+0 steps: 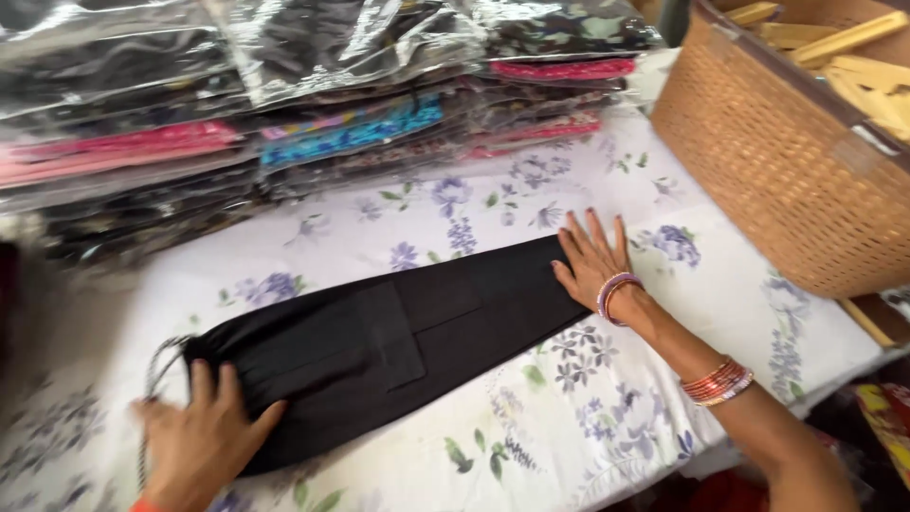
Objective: Folding black trousers and organizing them onto a stack of folded shirts.
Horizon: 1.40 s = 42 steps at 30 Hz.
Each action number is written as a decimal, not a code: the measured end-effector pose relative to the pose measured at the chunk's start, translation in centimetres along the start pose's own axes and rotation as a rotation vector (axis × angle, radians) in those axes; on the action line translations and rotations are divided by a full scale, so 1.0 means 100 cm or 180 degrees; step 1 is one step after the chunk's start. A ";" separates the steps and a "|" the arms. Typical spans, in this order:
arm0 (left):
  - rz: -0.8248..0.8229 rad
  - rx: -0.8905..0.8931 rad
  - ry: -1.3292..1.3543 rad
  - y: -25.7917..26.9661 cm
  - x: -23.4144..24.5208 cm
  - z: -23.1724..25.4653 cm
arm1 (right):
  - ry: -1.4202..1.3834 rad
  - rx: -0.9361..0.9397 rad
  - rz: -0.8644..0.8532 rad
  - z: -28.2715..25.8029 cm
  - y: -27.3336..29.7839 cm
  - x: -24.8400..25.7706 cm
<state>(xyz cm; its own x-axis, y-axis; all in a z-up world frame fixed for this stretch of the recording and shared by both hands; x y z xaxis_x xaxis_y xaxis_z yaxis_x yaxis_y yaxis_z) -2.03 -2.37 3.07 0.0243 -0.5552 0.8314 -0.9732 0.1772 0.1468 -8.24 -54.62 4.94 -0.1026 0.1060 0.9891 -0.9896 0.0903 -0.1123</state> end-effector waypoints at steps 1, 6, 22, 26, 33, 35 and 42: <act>-0.0095 -0.0139 0.0007 0.006 0.018 0.011 | 0.0435 0.0084 0.0103 -0.022 0.000 0.016; 0.0857 -0.0851 0.1862 0.019 0.129 0.093 | -0.0172 0.1140 0.0753 -0.155 0.007 0.036; 0.1393 -0.0112 0.1206 -0.060 -0.005 -0.002 | -0.0276 -0.0114 -0.0057 0.061 -0.034 -0.075; 0.1599 -0.0168 0.1676 -0.061 -0.012 -0.001 | -0.0569 -0.0200 0.0018 0.075 -0.028 -0.084; 0.1094 0.0068 0.0647 -0.046 0.040 -0.001 | -0.0636 -0.0267 -0.0020 0.069 -0.028 -0.076; 0.0695 0.0112 -0.0001 -0.041 0.047 0.004 | -0.0358 -0.0447 -0.0025 0.066 -0.028 -0.069; 0.1395 -0.0937 0.2329 -0.006 0.114 0.097 | 0.0174 0.0437 0.0293 -0.128 -0.008 0.023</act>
<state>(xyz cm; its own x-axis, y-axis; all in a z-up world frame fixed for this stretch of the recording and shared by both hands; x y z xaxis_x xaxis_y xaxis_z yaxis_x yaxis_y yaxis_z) -3.38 -16.66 7.26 -0.0975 0.2493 0.9635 -0.8340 0.5079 -0.2159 -6.36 -41.78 6.09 -0.1914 0.1615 0.9681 -0.9812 -0.0581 -0.1843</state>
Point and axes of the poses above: each hand's wrist, its own y-axis away from the middle knuckle, its own x-axis out of the back of the hand, z = x × y, the point moved 8 cm from there along -y, towards the middle knuckle, and after that the axes turned 2 degrees about -y, right-handed, at the moved point
